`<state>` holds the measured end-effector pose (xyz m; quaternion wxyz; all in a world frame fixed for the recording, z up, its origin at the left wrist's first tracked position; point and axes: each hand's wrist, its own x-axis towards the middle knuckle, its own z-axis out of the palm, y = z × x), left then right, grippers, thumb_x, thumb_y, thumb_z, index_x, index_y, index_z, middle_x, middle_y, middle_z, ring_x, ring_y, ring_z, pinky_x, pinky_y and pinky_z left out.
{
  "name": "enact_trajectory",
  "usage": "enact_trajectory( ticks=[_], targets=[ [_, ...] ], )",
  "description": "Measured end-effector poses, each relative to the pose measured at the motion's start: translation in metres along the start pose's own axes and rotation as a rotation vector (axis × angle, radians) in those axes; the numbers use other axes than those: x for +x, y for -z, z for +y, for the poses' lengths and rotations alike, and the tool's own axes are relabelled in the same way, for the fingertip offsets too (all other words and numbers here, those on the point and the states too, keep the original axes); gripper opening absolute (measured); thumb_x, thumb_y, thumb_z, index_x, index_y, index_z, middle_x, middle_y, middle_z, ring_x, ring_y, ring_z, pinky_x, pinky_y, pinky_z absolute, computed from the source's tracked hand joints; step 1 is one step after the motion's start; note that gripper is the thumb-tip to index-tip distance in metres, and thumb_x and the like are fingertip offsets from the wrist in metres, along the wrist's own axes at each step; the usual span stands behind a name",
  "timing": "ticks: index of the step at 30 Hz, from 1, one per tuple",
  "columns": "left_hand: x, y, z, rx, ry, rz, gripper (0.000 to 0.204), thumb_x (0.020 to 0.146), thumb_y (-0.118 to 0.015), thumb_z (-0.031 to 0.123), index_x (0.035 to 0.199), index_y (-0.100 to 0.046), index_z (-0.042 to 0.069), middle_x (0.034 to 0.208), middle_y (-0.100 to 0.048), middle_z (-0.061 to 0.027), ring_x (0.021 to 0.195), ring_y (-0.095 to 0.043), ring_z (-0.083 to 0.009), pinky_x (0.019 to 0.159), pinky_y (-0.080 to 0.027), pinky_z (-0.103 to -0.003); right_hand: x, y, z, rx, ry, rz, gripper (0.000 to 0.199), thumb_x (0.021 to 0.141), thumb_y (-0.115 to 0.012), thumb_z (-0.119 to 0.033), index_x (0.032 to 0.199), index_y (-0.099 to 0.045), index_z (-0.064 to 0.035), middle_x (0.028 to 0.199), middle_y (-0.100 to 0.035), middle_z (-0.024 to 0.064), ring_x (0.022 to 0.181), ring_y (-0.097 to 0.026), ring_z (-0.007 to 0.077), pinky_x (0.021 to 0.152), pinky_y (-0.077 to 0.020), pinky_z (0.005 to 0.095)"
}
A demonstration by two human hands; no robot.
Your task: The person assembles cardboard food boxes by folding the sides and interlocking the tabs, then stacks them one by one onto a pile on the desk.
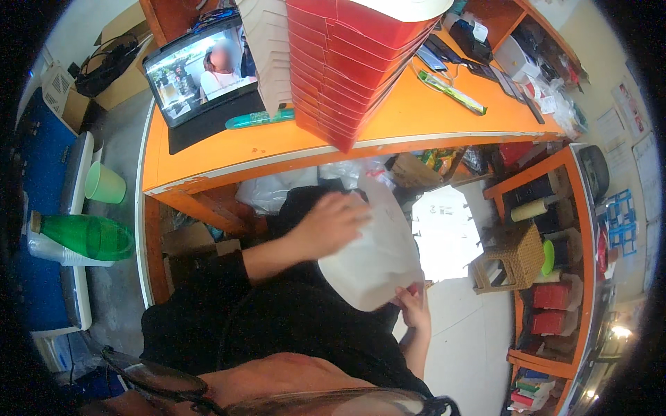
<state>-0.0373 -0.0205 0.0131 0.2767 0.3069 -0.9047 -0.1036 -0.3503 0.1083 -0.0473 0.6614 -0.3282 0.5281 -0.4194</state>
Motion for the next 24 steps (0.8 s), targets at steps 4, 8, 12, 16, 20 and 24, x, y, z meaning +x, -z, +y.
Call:
enact_trajectory(
  ticks=[4,8,12,16,20,24],
  targets=[
    [-0.005,0.021,-0.011,0.210,0.132,0.094,0.040,0.086,-0.064,0.027,0.121,-0.061,0.008,0.133,-0.054,-0.0086,0.127,-0.046,-0.0264,0.108,-0.030,-0.046,-0.010,-0.017,-0.024,-0.147,0.053,-0.082,0.075,0.073,-0.059,0.004,0.141,-0.032,-0.0097,0.112,-0.053,0.0044,0.090,-0.054,0.0111,0.071,-0.0451,0.0216],
    [-0.016,0.016,-0.012,0.192,0.248,0.086,0.032,0.086,-0.063,0.025,0.113,-0.064,0.008,0.121,-0.062,-0.0084,0.118,-0.053,-0.0258,0.102,-0.037,-0.040,-0.009,-0.034,-0.037,-0.164,0.061,-0.150,0.081,0.067,-0.059,0.010,0.141,-0.031,-0.0113,0.119,-0.048,0.0013,0.096,-0.048,0.0071,0.071,-0.0401,0.0196],
    [-0.028,0.009,-0.014,-0.039,0.453,-0.112,0.021,0.089,-0.061,0.022,0.101,-0.068,0.007,0.102,-0.068,-0.0121,0.094,-0.065,-0.0301,0.081,-0.050,-0.038,-0.008,-0.040,-0.039,-0.224,0.024,-0.203,0.071,0.076,-0.059,0.005,0.140,-0.033,-0.0107,0.121,-0.049,0.0024,0.098,-0.053,0.0097,0.072,-0.0450,0.0197],
    [-0.028,-0.004,0.015,-0.485,0.599,0.015,0.023,0.093,-0.056,0.023,0.089,-0.068,0.004,0.085,-0.067,-0.0175,0.078,-0.065,-0.0363,0.070,-0.051,-0.044,-0.010,-0.021,-0.010,0.026,-0.198,-0.184,0.056,0.089,-0.056,-0.005,0.140,-0.033,-0.0096,0.121,-0.053,0.0089,0.097,-0.061,0.0182,0.073,-0.0569,0.0343],
    [-0.050,-0.038,0.010,-0.421,0.670,-0.211,0.027,0.093,-0.058,0.028,0.088,-0.067,0.003,0.086,-0.067,-0.0185,0.078,-0.065,-0.0373,0.070,-0.050,-0.045,-0.007,-0.025,-0.008,-0.114,-0.194,-0.200,0.050,0.093,-0.054,-0.011,0.138,-0.033,-0.0089,0.119,-0.055,0.0131,0.097,-0.064,0.0250,0.073,-0.0597,0.0445],
    [-0.046,-0.042,-0.003,-0.311,0.659,-0.349,0.029,0.093,-0.058,0.029,0.090,-0.069,0.002,0.085,-0.068,-0.0182,0.079,-0.066,-0.0359,0.071,-0.051,-0.043,0.002,-0.021,-0.006,0.001,-0.193,-0.068,0.050,0.094,-0.053,-0.016,0.138,-0.031,-0.0090,0.116,-0.056,0.0126,0.093,-0.065,0.0251,0.070,-0.0600,0.0425]
  ],
)
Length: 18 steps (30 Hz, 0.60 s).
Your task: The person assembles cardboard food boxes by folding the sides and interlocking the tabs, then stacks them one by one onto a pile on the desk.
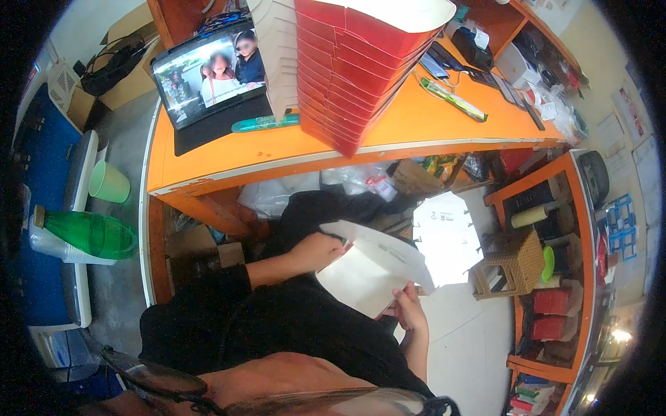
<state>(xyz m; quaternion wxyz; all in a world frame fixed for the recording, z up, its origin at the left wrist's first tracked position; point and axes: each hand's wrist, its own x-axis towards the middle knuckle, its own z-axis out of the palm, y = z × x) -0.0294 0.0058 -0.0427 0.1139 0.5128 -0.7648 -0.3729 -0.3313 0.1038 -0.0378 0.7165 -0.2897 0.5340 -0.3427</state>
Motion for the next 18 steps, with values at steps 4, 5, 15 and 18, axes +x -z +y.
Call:
enact_trajectory(
  ticks=[4,5,15,18],
  targets=[
    [0.005,0.040,0.003,-0.343,-0.333,-0.022,0.061,0.081,-0.073,0.034,0.130,-0.051,0.004,0.126,-0.053,-0.0209,0.115,-0.054,-0.0332,0.096,-0.044,-0.042,-0.011,0.013,-0.015,0.133,0.208,0.065,0.059,0.090,-0.060,-0.025,0.140,-0.035,-0.0082,0.117,-0.058,0.0129,0.099,-0.063,0.0246,0.071,-0.0592,0.0375],
    [0.000,0.051,0.009,-0.424,-0.487,-0.010,0.089,0.075,-0.079,0.038,0.145,-0.037,0.004,0.144,-0.040,-0.0230,0.131,-0.043,-0.0339,0.106,-0.037,-0.044,-0.016,0.010,-0.022,0.158,0.247,0.118,0.064,0.088,-0.063,-0.028,0.141,-0.035,-0.0069,0.118,-0.057,0.0131,0.100,-0.063,0.0240,0.072,-0.0588,0.0351],
    [-0.007,0.022,0.034,-0.575,-0.506,-0.057,0.127,0.066,-0.083,0.042,0.151,0.003,0.006,0.152,-0.010,-0.0298,0.144,-0.015,-0.0400,0.117,-0.018,-0.046,-0.011,0.005,-0.015,0.200,0.308,0.243,0.106,0.078,-0.047,-0.080,0.149,-0.025,-0.0037,0.145,-0.042,0.0129,0.128,-0.045,0.0277,0.105,-0.0397,0.0407],
    [-0.005,0.020,0.031,-0.610,-0.470,-0.053,0.122,0.071,-0.080,0.038,0.150,0.007,0.006,0.152,-0.010,-0.0306,0.144,-0.015,-0.0416,0.117,-0.017,-0.048,-0.015,0.015,-0.008,0.234,0.401,0.057,0.116,0.073,-0.043,-0.086,0.151,-0.020,-0.0048,0.149,-0.037,0.0118,0.133,-0.041,0.0271,0.107,-0.0375,0.0421]
  ],
)
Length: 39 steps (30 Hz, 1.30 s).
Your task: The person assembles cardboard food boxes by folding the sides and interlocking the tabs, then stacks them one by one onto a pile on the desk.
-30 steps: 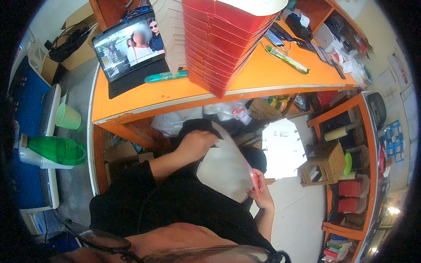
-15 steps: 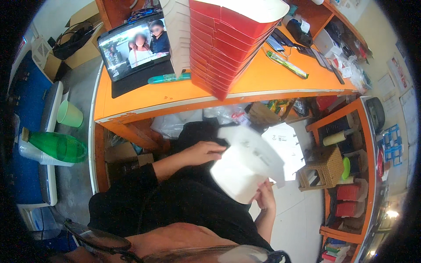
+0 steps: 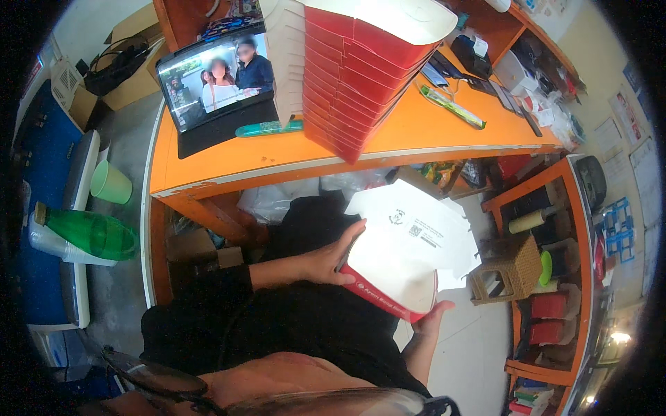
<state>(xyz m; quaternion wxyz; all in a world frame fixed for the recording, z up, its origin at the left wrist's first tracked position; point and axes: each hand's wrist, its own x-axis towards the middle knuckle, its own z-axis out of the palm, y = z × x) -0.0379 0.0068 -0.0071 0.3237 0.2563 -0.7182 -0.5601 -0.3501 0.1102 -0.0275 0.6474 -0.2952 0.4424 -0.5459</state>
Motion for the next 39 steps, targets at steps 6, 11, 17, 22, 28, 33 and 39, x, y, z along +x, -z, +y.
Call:
enact_trajectory(
  ticks=[6,11,17,22,28,33,39],
  targets=[
    [0.000,-0.002,0.015,0.082,-0.074,0.039,0.118,0.075,-0.077,0.038,0.148,0.009,0.003,0.151,-0.012,-0.0312,0.143,-0.015,-0.0431,0.117,-0.016,-0.049,-0.004,-0.004,-0.012,-0.194,0.060,-0.235,0.125,0.059,-0.083,-0.062,0.151,-0.022,-0.0032,0.145,-0.042,0.0122,0.131,-0.045,0.0249,0.108,-0.0388,0.0434],
    [0.013,-0.006,0.014,0.163,-0.098,0.121,0.121,0.071,-0.081,0.037,0.147,0.006,0.001,0.150,-0.012,-0.0329,0.142,-0.015,-0.0450,0.116,-0.019,-0.050,0.006,-0.087,-0.051,-0.482,0.250,0.053,0.131,0.057,-0.088,-0.041,0.153,-0.006,-0.0062,0.151,-0.024,0.0140,0.137,-0.030,0.0283,0.110,-0.0292,0.0408],
    [0.040,0.006,0.063,0.299,-0.437,0.142,0.123,0.063,-0.087,0.033,0.145,-0.001,0.000,0.141,-0.018,-0.0308,0.135,-0.024,-0.0479,0.111,-0.028,-0.049,0.012,-0.092,-0.113,-0.592,0.614,-0.023,0.114,0.067,-0.077,-0.047,0.151,-0.014,-0.0032,0.148,-0.028,0.0166,0.137,-0.031,0.0304,0.112,-0.0262,0.0448],
    [0.078,0.006,0.108,0.454,-0.827,0.496,0.117,0.056,-0.090,0.031,0.141,-0.013,0.005,0.133,-0.027,-0.0272,0.127,-0.031,-0.0471,0.107,-0.031,-0.054,0.026,-0.142,-0.165,-1.133,1.213,0.255,0.093,0.083,-0.055,-0.068,0.145,-0.033,-0.0029,0.150,-0.030,0.0199,0.137,-0.033,0.0328,0.112,-0.0258,0.0455],
    [0.117,0.035,0.160,0.768,-1.039,0.743,0.113,0.056,-0.089,0.038,0.139,-0.017,0.009,0.137,-0.025,-0.0256,0.129,-0.028,-0.0470,0.105,-0.029,-0.057,-0.005,-0.271,-0.213,-1.797,0.963,-0.163,0.059,0.078,-0.072,-0.041,0.120,-0.060,-0.0027,0.105,-0.064,0.0167,0.098,-0.062,0.0362,0.085,-0.0455,0.0435],
    [0.102,0.082,0.191,0.656,-1.130,0.634,0.124,0.058,-0.090,0.034,0.144,-0.003,0.012,0.146,-0.014,-0.0251,0.132,-0.023,-0.0493,0.111,-0.023,-0.056,-0.009,-0.292,-0.239,-1.508,0.992,-0.099,0.021,0.086,-0.067,-0.006,0.105,-0.066,0.0026,0.072,-0.065,0.0116,0.060,-0.064,0.0156,0.058,-0.0483,0.0278],
    [0.122,0.137,0.201,1.178,-1.017,0.915,0.060,0.078,-0.074,0.031,0.128,-0.048,0.009,0.131,-0.050,-0.0120,0.124,-0.043,-0.0315,0.106,-0.031,-0.051,0.000,-0.326,-0.308,-1.318,1.341,-0.019,0.033,0.084,-0.075,-0.023,0.101,-0.068,0.0049,0.071,-0.066,0.0033,0.062,-0.060,0.0058,0.054,-0.0460,0.0211]
  ],
)
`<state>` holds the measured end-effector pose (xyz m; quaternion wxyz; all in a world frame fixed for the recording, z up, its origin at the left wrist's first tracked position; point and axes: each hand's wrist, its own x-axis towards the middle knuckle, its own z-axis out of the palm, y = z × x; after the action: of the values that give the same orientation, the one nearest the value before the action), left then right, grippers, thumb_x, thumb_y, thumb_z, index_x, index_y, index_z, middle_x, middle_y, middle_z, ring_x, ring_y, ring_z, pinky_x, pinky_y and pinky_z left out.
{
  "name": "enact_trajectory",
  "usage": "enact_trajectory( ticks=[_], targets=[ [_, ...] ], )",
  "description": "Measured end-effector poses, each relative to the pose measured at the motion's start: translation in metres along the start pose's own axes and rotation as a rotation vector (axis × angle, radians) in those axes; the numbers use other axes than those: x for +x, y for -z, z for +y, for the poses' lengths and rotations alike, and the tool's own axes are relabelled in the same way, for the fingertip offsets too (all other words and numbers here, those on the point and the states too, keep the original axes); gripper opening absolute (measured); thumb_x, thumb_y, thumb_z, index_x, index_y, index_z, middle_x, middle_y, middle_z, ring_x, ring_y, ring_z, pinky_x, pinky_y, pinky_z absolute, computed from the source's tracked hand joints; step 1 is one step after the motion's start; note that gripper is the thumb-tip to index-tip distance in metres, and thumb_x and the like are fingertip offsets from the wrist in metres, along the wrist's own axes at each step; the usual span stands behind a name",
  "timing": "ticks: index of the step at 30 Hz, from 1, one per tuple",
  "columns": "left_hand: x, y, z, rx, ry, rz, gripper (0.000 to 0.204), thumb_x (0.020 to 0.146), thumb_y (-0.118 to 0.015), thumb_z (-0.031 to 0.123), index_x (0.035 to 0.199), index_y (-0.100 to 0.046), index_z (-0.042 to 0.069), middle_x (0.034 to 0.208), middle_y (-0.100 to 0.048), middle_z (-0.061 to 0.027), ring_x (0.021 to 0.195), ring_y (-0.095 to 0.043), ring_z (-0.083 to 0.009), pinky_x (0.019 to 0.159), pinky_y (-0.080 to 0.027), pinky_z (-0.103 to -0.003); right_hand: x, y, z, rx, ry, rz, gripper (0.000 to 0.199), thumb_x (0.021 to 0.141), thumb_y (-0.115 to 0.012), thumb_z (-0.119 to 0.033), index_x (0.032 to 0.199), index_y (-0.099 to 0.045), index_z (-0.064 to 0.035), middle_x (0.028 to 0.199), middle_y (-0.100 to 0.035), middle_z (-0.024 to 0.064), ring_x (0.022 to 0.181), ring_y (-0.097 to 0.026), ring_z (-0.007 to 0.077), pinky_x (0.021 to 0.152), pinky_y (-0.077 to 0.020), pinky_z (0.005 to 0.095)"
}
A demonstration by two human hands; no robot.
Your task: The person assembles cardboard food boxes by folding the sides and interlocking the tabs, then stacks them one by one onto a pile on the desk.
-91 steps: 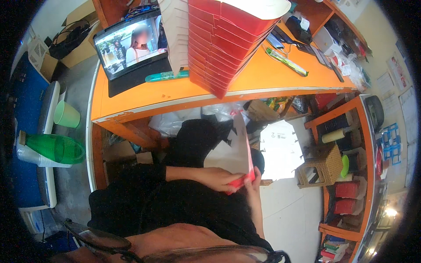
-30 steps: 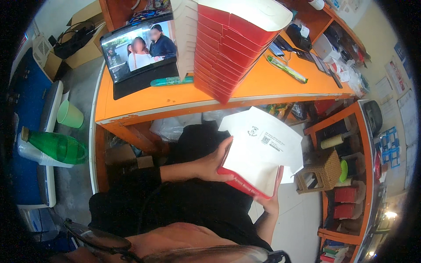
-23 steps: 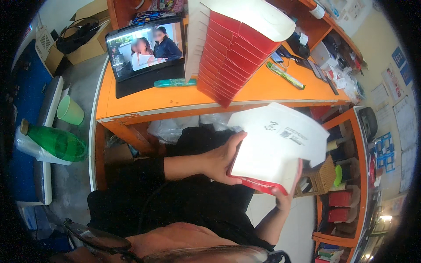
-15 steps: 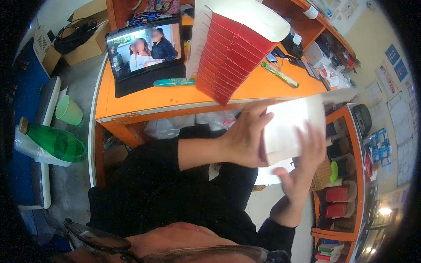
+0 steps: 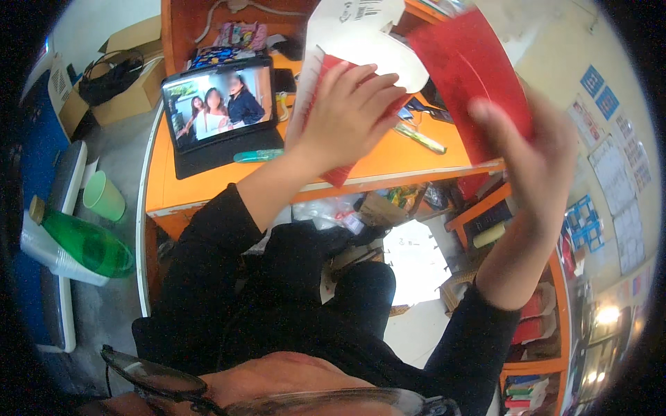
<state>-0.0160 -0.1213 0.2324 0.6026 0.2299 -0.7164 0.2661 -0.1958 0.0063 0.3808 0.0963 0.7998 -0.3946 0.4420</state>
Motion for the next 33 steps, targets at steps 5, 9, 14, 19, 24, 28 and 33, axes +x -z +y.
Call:
enact_trajectory(
  ticks=[5,9,14,19,24,28,33],
  targets=[
    [0.019,0.016,-0.016,0.112,-0.016,0.082,0.029,0.079,-0.071,0.026,0.103,-0.063,0.011,0.102,-0.061,-0.0052,0.099,-0.054,-0.0250,0.097,-0.039,-0.042,0.075,-0.028,0.029,0.123,0.007,-0.269,0.045,0.084,-0.075,-0.034,0.106,-0.069,0.0038,0.078,-0.069,0.0050,0.067,-0.063,0.0066,0.059,-0.0498,0.0215],
    [0.018,0.013,-0.017,0.115,0.036,-0.064,0.031,0.080,-0.072,0.029,0.100,-0.064,0.007,0.101,-0.063,-0.0073,0.095,-0.055,-0.0279,0.089,-0.041,-0.042,0.098,-0.054,0.041,0.354,0.001,-0.343,0.034,0.087,-0.071,-0.027,0.101,-0.068,0.0038,0.080,-0.066,0.0023,0.069,-0.057,0.0051,0.061,-0.0470,0.0216],
    [0.023,0.017,-0.011,0.100,0.120,-0.036,0.029,0.078,-0.074,0.029,0.091,-0.064,0.006,0.090,-0.060,-0.0078,0.089,-0.054,-0.0263,0.082,-0.042,-0.040,0.105,-0.097,0.050,0.067,0.058,-0.453,0.040,0.084,-0.075,-0.029,0.107,-0.069,0.0027,0.080,-0.070,0.0082,0.071,-0.064,0.0104,0.065,-0.0531,0.0277],
    [0.021,0.020,-0.013,0.069,0.111,-0.011,0.024,0.080,-0.073,0.028,0.088,-0.064,0.007,0.088,-0.059,-0.0064,0.088,-0.054,-0.0244,0.082,-0.041,-0.040,0.098,-0.097,0.056,0.092,-0.044,-0.612,0.032,0.085,-0.073,-0.023,0.103,-0.070,0.0029,0.076,-0.070,0.0101,0.064,-0.064,0.0122,0.063,-0.0531,0.0291],
    [0.015,0.008,-0.018,-0.038,0.088,0.073,0.018,0.077,-0.074,0.024,0.080,-0.063,0.010,0.086,-0.058,-0.0026,0.086,-0.052,-0.0236,0.084,-0.038,-0.041,0.085,-0.121,0.054,0.037,0.142,-0.479,0.026,0.085,-0.068,-0.016,0.101,-0.070,0.0036,0.070,-0.067,0.0177,0.061,-0.065,0.0183,0.060,-0.0519,0.0308],
    [0.014,0.003,-0.016,-0.070,0.100,0.078,0.011,0.076,-0.072,0.018,0.079,-0.064,0.010,0.086,-0.060,-0.0012,0.086,-0.053,-0.0240,0.085,-0.037,-0.042,0.073,-0.122,0.056,0.059,-0.024,-0.435,0.041,0.093,-0.059,-0.036,0.090,-0.071,0.0035,0.061,-0.063,0.0140,0.058,-0.063,0.0187,0.057,-0.0494,0.0322],
    [0.013,-0.002,-0.019,-0.069,0.090,0.123,0.006,0.075,-0.069,0.012,0.079,-0.065,0.010,0.085,-0.061,-0.0002,0.086,-0.054,-0.0244,0.083,-0.037,-0.042,0.059,-0.122,0.051,-0.014,-0.049,-0.470,0.075,0.096,-0.034,-0.064,0.084,-0.071,0.0001,0.065,-0.065,0.0146,0.066,-0.067,0.0274,0.065,-0.0513,0.0376]
  ],
)
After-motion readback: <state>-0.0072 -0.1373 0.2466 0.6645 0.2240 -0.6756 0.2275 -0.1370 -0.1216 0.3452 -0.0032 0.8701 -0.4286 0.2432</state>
